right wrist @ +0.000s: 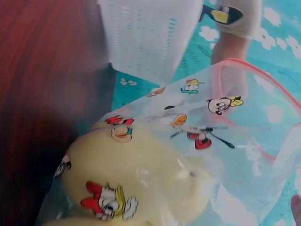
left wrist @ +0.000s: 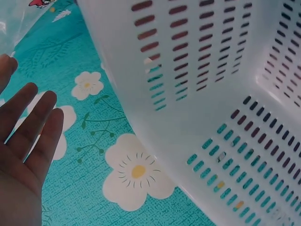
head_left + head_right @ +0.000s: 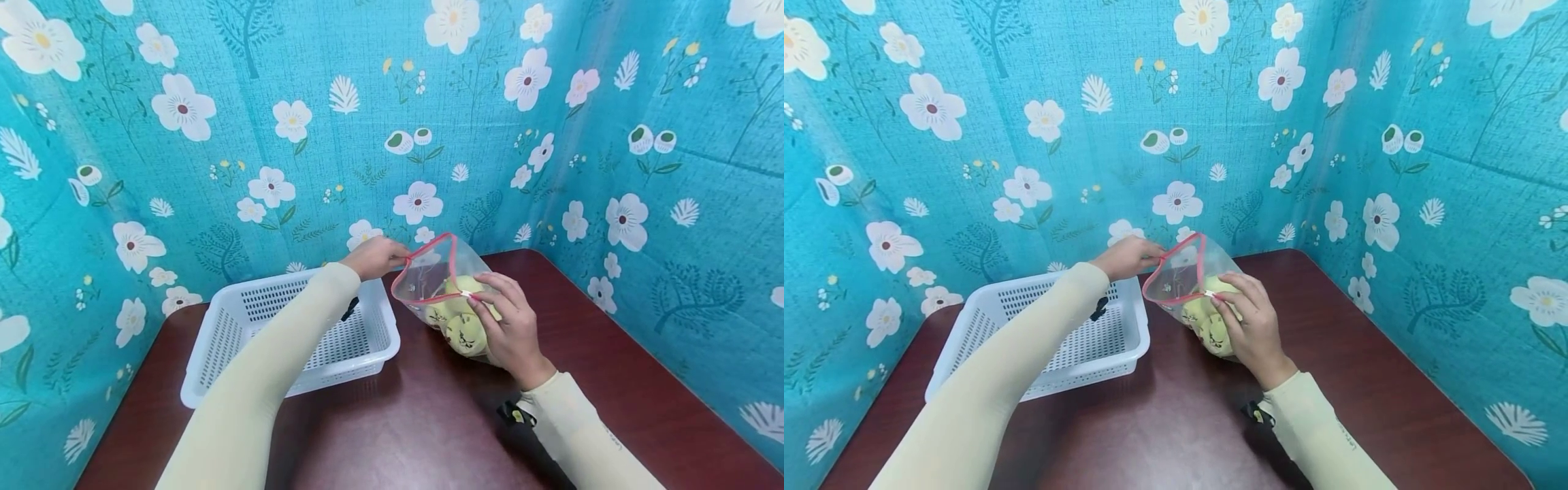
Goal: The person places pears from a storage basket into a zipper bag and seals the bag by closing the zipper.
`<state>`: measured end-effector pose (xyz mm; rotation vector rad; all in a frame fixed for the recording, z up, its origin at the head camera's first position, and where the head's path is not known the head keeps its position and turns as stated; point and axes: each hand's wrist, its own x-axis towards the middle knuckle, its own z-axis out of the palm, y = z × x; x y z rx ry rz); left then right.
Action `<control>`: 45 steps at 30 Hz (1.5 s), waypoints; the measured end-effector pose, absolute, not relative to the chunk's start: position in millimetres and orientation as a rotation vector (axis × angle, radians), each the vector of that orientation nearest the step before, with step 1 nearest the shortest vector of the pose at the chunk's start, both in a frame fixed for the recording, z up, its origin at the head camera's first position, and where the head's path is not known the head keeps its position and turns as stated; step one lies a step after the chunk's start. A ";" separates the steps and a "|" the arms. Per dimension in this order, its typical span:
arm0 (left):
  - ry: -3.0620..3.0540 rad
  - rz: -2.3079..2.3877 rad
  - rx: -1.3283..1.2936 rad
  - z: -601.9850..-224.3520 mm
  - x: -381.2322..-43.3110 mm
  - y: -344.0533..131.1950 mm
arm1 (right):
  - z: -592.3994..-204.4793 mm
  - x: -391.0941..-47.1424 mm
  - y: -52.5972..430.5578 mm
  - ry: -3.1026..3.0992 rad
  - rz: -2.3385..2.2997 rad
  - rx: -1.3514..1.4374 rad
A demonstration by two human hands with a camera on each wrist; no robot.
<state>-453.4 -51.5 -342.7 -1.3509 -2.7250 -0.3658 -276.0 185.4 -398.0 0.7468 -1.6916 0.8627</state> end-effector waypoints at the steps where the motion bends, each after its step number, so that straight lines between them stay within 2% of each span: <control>1: -2.730 -0.387 -1.346 -343.1 -453.2 -52.2 | -396.8 -276.5 186.5 -1.695 0.879 0.729; 7: -2.728 -0.548 -1.340 -341.8 -446.2 -55.2 | -387.7 -279.6 192.6 -1.710 0.941 0.624; 19: -2.686 -0.887 -1.305 -334.6 -410.7 -56.9 | -370.9 -288.2 211.0 -1.690 1.053 0.454; 33: -2.518 -1.302 -1.206 -338.0 -378.4 -63.4 | -338.9 -283.7 214.6 -1.590 1.243 0.392; 45: -2.394 -1.480 -1.137 -340.9 -356.4 -65.4 | -358.8 -314.0 250.2 -1.550 1.540 0.372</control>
